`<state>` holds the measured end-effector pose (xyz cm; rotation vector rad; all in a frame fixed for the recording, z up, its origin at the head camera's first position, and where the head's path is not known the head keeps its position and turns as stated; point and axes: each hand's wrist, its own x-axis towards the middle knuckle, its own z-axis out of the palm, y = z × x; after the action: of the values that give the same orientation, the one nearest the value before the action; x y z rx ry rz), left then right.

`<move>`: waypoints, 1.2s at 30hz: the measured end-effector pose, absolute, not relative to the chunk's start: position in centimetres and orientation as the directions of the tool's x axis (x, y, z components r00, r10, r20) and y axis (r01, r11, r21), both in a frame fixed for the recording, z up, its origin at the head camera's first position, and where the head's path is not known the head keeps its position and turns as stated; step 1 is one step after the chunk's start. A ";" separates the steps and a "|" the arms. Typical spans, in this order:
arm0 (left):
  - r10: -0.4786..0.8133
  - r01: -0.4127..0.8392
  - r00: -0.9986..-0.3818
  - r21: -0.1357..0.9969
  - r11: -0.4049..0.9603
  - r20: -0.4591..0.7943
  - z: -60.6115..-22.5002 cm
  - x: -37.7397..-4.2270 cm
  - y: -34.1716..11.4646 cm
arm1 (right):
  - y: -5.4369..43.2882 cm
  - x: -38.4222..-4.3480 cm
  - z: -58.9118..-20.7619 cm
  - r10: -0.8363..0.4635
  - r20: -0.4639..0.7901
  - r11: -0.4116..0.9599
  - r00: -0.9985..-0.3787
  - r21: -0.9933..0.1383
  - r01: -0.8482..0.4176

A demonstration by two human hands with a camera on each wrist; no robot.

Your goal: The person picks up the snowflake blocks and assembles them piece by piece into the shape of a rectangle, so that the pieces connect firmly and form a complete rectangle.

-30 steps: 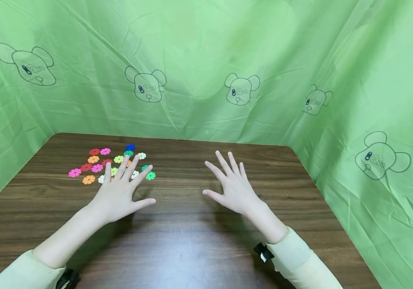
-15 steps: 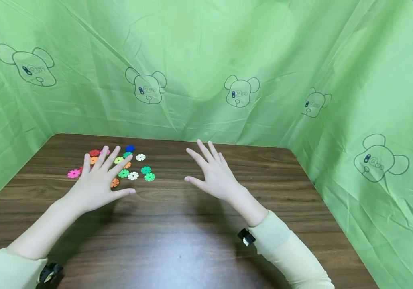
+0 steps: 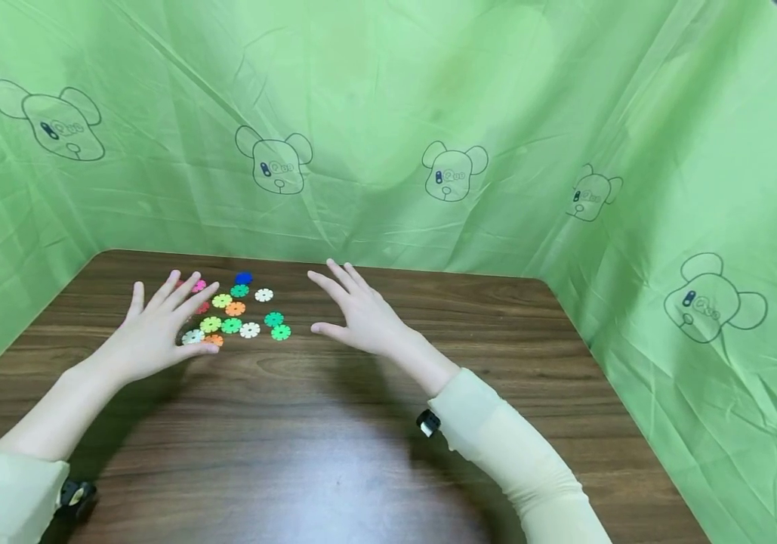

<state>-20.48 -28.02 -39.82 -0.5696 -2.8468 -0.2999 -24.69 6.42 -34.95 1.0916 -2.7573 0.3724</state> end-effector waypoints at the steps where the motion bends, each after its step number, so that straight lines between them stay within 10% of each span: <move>1: 0.359 0.405 -0.899 0.166 0.899 0.253 -40.0 -20.7 -28.3 | 6.2 -25.0 -35.2 -0.656 0.227 0.700 -0.720 -0.173 -0.693; 28: 0.547 0.569 -0.820 0.338 0.750 0.167 -43.7 -25.3 -30.9 | 0.0 -29.1 -42.2 -0.721 -0.081 0.685 -0.688 -0.236 -0.689; 36: 0.464 0.439 -0.884 0.443 0.782 0.058 -43.6 -25.7 -31.4 | -0.9 -29.3 -42.8 -0.708 -0.077 0.703 -0.702 -0.174 -0.689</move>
<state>-25.72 -31.43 -43.61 -0.7653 -3.0166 -0.7281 -29.26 -0.89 -42.83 1.2479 -3.0250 0.2181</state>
